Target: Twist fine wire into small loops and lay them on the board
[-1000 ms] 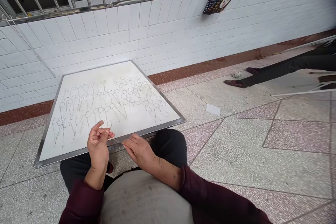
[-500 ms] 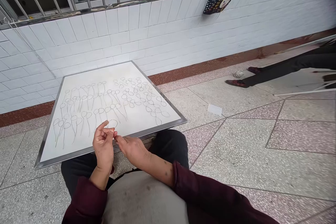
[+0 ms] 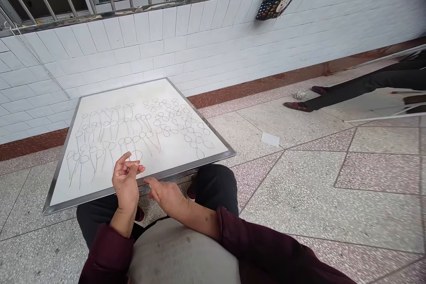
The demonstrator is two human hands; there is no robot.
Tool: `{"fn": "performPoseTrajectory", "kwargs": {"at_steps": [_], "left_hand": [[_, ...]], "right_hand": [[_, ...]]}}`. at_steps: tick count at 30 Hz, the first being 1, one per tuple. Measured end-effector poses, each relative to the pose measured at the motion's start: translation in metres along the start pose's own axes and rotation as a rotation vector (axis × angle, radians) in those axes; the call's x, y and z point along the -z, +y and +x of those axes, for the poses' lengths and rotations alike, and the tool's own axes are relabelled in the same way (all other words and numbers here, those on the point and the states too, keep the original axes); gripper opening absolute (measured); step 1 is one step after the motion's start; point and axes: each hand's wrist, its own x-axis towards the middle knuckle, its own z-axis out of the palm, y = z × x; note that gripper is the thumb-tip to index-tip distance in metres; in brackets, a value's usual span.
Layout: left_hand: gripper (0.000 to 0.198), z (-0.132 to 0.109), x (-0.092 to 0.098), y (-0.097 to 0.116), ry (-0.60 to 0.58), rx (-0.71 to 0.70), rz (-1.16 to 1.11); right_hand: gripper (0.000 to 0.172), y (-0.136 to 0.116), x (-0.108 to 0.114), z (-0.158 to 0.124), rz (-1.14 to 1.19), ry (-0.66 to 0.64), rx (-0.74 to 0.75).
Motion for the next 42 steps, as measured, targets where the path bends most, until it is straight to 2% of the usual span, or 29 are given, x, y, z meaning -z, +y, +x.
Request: {"fn": "performPoseTrajectory", "kwargs": {"at_steps": [4,8,11,13,15,17,21,23,25,32,36,42], "left_hand": [[0.041,0.003,0.002,-0.003,0.009,0.03,-0.02],[0.044,0.007,0.007,-0.005,0.021,0.02,-0.017],[0.049,0.008,0.01,-0.002,-0.002,0.012,0.018],[0.053,0.005,0.01,-0.001,-0.061,0.043,0.04],[0.057,0.0,0.008,-0.001,-0.133,0.081,0.063],[0.058,-0.007,0.004,-0.001,-0.213,0.116,0.092],[0.06,-0.02,-0.004,-0.002,-0.358,0.209,0.14],[0.061,-0.025,-0.004,-0.003,-0.386,0.248,0.118],[0.064,-0.029,-0.003,-0.006,-0.394,0.271,0.071],[0.059,-0.035,0.004,-0.013,-0.366,0.338,0.0],[0.062,-0.035,0.003,-0.012,-0.385,0.381,0.012],[0.064,-0.034,0.003,-0.009,-0.41,0.417,0.026]], "right_hand": [[0.022,0.005,-0.002,-0.007,0.11,-0.079,0.0],[0.017,0.018,-0.007,-0.018,0.089,-0.163,0.024],[0.007,0.032,-0.001,-0.019,0.04,-0.109,-0.002],[0.013,0.038,0.01,-0.015,0.07,-0.018,-0.063],[0.019,0.04,0.022,-0.007,0.184,0.123,-0.133],[0.021,0.036,0.031,0.001,0.381,0.206,-0.122],[0.024,0.024,0.031,0.012,0.99,0.195,-0.252],[0.025,0.021,0.027,0.013,1.189,0.176,-0.341],[0.026,0.021,0.026,0.012,1.287,0.185,-0.389],[0.028,0.026,0.03,0.009,1.293,0.14,-0.422],[0.026,0.028,0.031,0.008,1.246,0.11,-0.399],[0.025,0.028,0.034,0.007,1.295,0.065,-0.396]]}}
